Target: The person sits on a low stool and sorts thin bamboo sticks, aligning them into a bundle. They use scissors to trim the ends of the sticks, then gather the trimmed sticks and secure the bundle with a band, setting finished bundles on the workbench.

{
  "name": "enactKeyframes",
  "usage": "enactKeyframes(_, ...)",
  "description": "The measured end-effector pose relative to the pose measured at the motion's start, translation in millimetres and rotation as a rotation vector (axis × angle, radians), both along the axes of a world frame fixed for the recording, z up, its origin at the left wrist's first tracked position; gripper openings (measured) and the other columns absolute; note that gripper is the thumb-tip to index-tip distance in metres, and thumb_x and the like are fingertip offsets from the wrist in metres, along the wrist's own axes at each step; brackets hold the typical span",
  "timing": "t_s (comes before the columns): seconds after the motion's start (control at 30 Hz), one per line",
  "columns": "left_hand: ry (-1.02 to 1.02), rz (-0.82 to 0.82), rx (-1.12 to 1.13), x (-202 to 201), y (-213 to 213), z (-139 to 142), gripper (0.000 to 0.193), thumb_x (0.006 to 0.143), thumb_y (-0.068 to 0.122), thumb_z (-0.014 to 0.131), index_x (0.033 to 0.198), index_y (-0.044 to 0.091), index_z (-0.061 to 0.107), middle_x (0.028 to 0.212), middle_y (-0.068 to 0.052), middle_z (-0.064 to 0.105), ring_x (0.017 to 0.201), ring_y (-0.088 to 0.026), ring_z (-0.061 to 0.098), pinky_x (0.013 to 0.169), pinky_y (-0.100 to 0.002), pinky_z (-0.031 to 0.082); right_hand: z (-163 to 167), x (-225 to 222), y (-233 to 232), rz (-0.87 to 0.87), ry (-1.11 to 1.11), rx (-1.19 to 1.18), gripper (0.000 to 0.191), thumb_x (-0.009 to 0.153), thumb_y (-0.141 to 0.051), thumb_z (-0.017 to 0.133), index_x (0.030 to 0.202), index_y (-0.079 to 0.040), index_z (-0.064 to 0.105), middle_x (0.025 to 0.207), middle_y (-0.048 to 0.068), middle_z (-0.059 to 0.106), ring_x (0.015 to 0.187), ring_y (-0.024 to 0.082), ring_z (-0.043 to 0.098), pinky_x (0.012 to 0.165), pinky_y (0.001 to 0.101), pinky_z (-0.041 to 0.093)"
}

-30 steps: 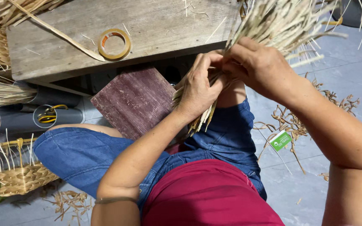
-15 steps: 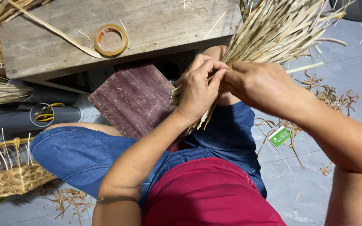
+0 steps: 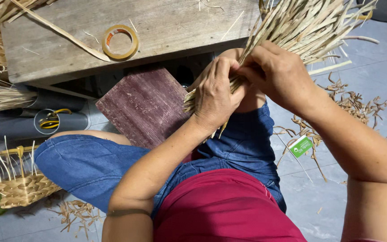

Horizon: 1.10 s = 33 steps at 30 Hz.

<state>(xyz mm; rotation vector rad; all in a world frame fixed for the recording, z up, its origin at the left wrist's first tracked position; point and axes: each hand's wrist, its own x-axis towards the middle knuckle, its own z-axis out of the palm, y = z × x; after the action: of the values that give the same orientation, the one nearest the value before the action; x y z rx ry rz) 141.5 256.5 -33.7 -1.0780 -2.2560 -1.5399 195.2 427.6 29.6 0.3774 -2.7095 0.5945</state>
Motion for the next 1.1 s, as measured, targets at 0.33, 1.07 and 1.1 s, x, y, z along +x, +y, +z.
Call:
enactKeyframes(0.33, -0.081, -0.014, 0.08, -1.9, -6.6, -0.1, 0.015, 0.096, 0.014, 0.077, 0.102, 0.008, 0.064, 0.099, -0.008, 0.062, 0.091, -0.026, 0.068, 0.081, -0.038, 0.055, -21.0, 36.2, -12.3, -0.163, 0.133, 0.063, 0.017, 0.096, -0.006, 0.08, 0.102, -0.005, 0.064, 0.096, 0.011, 0.06, 0.083, 0.031, 0.066, 0.071, 0.0407, 0.054)
enactKeyframes(1.07, -0.058, -0.057, 0.089, 10.2, -16.8, -12.7, 0.023, 0.094, 0.005, 0.07, 0.113, 0.011, 0.058, 0.114, -0.008, 0.056, 0.104, -0.029, 0.067, 0.087, -0.041, 0.058, -73.7, 25.7, -21.5, -0.32, 0.172, -0.306, 0.012, 0.095, -0.001, 0.075, 0.106, -0.001, 0.069, 0.1, 0.012, 0.062, 0.089, 0.023, 0.066, 0.078, 0.0337, 0.055)
enactKeyframes(1.1, -0.018, -0.05, 0.104, 11.0, -18.9, -12.5, 0.023, 0.095, 0.005, 0.07, 0.113, 0.011, 0.058, 0.115, -0.008, 0.056, 0.106, -0.029, 0.067, 0.087, -0.041, 0.058, -73.1, 26.7, -18.3, -0.299, 0.134, -0.329, 0.011, 0.095, -0.002, 0.075, 0.105, -0.002, 0.07, 0.099, 0.012, 0.061, 0.09, 0.023, 0.064, 0.079, 0.0341, 0.054)
